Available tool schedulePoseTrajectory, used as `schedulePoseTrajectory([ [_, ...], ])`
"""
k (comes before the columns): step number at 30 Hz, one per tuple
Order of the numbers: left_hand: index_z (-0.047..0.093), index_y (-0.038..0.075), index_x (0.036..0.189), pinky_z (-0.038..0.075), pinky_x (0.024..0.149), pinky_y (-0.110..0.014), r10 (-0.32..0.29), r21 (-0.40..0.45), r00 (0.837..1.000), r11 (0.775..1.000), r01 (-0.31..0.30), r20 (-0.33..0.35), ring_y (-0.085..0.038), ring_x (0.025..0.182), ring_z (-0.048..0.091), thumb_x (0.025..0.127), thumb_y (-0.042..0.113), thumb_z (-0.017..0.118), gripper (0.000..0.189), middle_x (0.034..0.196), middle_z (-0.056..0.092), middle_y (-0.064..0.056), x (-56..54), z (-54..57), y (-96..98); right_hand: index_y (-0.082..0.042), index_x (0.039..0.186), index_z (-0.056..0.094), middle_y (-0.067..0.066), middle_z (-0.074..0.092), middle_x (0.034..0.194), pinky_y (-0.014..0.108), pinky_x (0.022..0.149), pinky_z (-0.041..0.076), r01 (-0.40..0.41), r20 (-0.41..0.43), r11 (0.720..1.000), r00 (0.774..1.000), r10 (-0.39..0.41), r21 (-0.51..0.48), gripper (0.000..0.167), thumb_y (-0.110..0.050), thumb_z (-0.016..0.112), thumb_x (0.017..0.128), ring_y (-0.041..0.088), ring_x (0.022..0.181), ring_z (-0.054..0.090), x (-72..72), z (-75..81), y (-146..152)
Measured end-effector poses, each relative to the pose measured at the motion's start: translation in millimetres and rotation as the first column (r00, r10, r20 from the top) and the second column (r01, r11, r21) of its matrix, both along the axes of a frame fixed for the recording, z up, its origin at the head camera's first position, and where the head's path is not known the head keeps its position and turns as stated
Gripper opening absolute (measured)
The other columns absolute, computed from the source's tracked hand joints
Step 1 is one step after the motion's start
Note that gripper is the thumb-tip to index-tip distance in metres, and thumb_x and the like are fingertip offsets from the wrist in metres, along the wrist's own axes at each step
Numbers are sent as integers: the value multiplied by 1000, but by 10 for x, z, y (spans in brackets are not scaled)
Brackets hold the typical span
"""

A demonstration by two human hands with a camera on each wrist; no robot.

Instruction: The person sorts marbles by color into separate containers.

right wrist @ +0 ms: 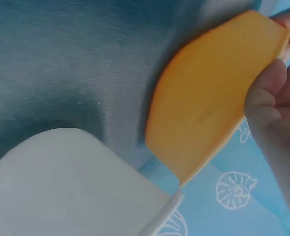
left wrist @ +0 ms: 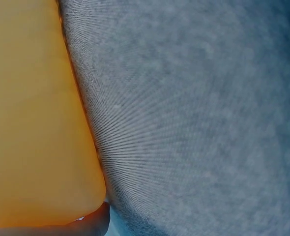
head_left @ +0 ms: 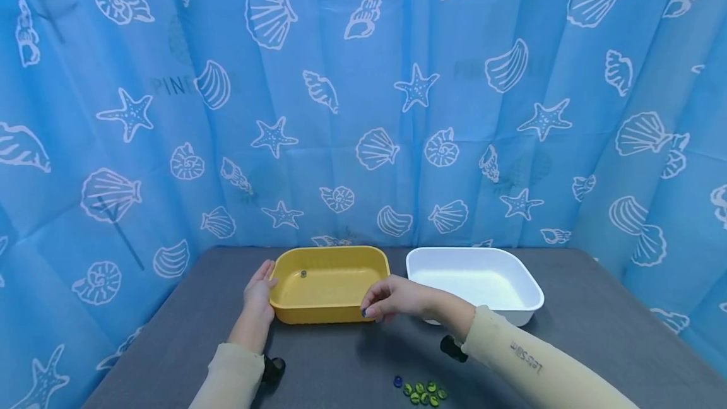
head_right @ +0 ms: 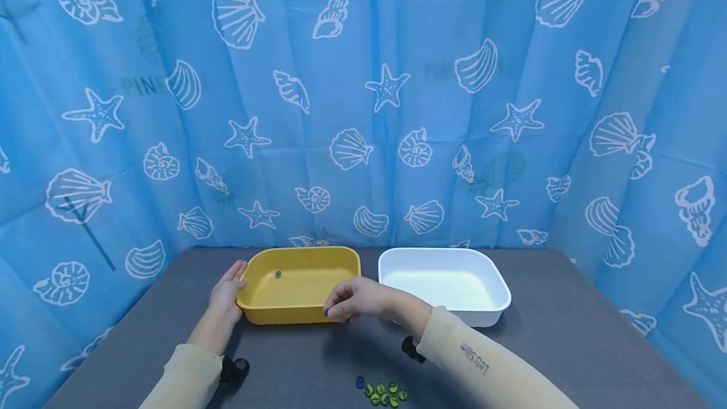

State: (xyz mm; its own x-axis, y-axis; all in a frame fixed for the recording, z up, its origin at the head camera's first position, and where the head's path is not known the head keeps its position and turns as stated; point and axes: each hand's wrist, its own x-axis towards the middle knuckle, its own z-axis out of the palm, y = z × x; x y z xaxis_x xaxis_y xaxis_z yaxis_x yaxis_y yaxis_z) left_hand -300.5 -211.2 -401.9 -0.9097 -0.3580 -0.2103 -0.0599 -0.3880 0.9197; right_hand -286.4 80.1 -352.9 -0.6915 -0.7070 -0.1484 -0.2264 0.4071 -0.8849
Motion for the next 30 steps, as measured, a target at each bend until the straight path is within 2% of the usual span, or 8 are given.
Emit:
schedulePoseTrajectory([
  [5, 22, 11, 155, 15, 117, -38, 3, -3, 1000, 1000, -3, 3, -21, 146, 16, 104, -1, 33, 54, 159, 21, -5, 5, 4, -12, -2, 101, 69, 7, 63, 84, 34, 71, 53, 138, 1, 988, 990, -139, -66, 18, -18, 66, 93, 20, 78, 58, -137, 5, -115],
  [11, 23, 11, 154, 15, 117, -38, 11, -2, 1000, 1000, -11, 11, -22, 146, 17, 104, -1, 34, 53, 158, 23, -5, -1, -2, -10, -1, 105, 69, 6, 60, 86, 28, 64, 48, 309, 52, 944, 951, -305, -110, 20, -17, 66, 94, 20, 76, 54, -280, -45, -254],
  [14, 23, 11, 155, 16, 117, -38, 10, -8, 1000, 1000, -10, 14, -22, 146, 17, 103, -1, 34, 54, 158, 23, -5, -5, -1, -7, 0, 106, 69, 10, 60, 89, 30, 68, 50, 360, 72, 927, 933, -354, -105, 20, -17, 65, 94, 23, 80, 55, -323, -57, -334],
  [17, 23, 11, 155, 16, 117, -38, 9, -7, 1000, 1000, -9, 11, -22, 146, 17, 103, -2, 33, 54, 159, 23, -4, -11, 0, -5, 0, 106, 68, 13, 62, 98, 37, 76, 54, 393, 82, 915, 918, -387, -87, 19, -15, 64, 95, 26, 90, 60, -359, -83, -425],
  [22, 24, 12, 154, 16, 117, -37, 12, -5, 1000, 1000, -12, 9, -21, 146, 18, 103, -2, 34, 54, 158, 23, -4, -21, 11, -2, -2, 101, 67, 9, 62, 103, 41, 79, 53, 464, 101, 885, 882, -460, -24, 13, -12, 64, 95, 28, 98, 60, -452, -183, -575],
  [26, 24, 11, 154, 15, 117, -38, 11, -3, 1000, 1000, -11, 9, -22, 146, 17, 103, -3, 34, 54, 158, 23, -5, -22, 11, -9, -4, 96, 69, 3, 60, 89, 32, 66, 47, 517, 75, 855, 852, -518, 39, 8, -11, 66, 93, 19, 78, 54, -556, -292, -683],
  [28, 24, 11, 154, 15, 117, -38, 8, 1, 1000, 1000, -8, 7, -22, 146, 17, 103, -3, 34, 54, 159, 23, -5, -21, 10, -12, -3, 94, 70, 2, 56, 77, 28, 57, 41, 521, 57, 851, 850, -524, 59, 7, -9, 67, 92, 15, 64, 47, -597, -348, -722],
  [30, 24, 11, 154, 15, 117, -37, 4, 4, 1000, 1000, -4, 6, -22, 146, 17, 103, -3, 34, 54, 159, 22, -5, -25, 4, -17, -2, 92, 71, 1, 51, 68, 25, 51, 36, 511, 31, 855, 857, -515, 87, 6, -7, 67, 91, 13, 56, 40, -624, -402, -751],
])
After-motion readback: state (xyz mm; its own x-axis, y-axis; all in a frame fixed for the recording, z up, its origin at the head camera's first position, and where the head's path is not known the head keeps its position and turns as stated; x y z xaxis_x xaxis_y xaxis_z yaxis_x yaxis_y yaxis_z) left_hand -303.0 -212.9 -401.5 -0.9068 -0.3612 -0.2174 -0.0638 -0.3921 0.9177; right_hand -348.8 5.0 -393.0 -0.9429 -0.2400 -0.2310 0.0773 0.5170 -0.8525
